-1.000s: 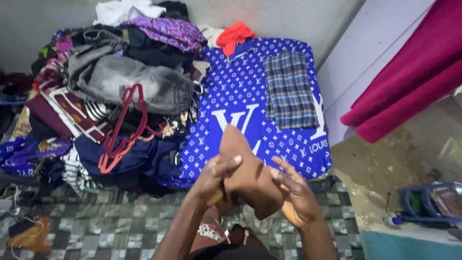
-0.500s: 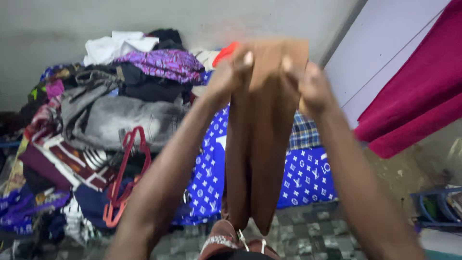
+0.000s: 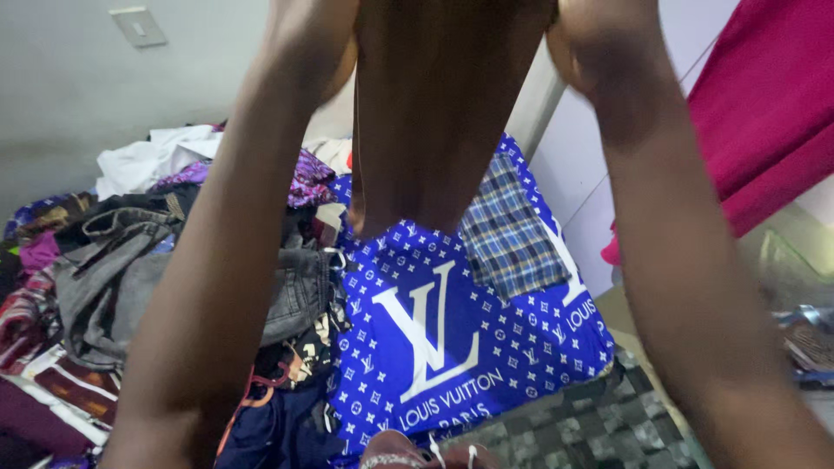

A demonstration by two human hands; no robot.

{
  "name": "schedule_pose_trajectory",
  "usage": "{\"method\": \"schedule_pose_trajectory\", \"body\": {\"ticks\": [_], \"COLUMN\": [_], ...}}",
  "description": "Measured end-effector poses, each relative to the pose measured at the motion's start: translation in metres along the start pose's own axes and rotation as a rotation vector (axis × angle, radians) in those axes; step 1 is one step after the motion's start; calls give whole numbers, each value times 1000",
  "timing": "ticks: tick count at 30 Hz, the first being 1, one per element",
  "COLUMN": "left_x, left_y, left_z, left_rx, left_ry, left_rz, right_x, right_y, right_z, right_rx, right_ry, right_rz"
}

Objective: The person picks up a stack of clothes from a shelf, places two pairs of shorts onto a bed, and folds them one at a time by hand before returning each folded pair to the shelf.

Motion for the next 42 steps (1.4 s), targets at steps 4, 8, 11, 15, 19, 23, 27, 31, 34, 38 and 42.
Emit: {"method": "schedule_pose_trajectory", "body": {"ticks": [4, 8, 11, 15, 19, 23, 27, 31, 34, 38, 42], "left_x": [-11, 22, 57, 95, 127, 145, 160, 190, 204, 220, 221], "left_y": [96, 172, 206, 258, 308, 348, 390, 433, 476, 526, 558], "left_z": [30, 135, 243, 363, 428, 430, 433, 463, 482, 489, 512], "left_rx": [-40, -140, -421, -606, -790, -804, -976, -661, -817, -899, -1100], "left_ry": [-87, -64, 113, 75, 280, 249, -22, 286, 157, 234, 215], "left_rz": [73, 419, 396, 409, 407, 425, 379, 436, 374, 325, 270], "right_x": [12, 74, 128, 157, 167, 159, 147, 138, 133, 127, 130], "right_y": [77, 208, 291, 402, 480, 529, 575, 626, 660, 697, 723], "right_z": [0, -27, -61, -120, -161, -169, -167, -161, -159, -146, -133], "right_rx": [-551, 511, 656, 861, 990, 1054, 1062, 1052, 1055, 1051, 1183], "right_ry": [587, 36, -501, -601, -720, -511, -417, -427, -388, -564, -460], "right_rz": [167, 125, 111, 54, 28, 87, 138, 144, 202, 262, 343]}}
Point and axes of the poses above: each hand's wrist, its own y-axis away from the middle knuckle, its own x-axis out of the palm, z = x × y, the point moved 2 cm from there along -y, towards the middle knuckle, and after that the axes turned 14 degrees about -x, right-handed, at the moved point
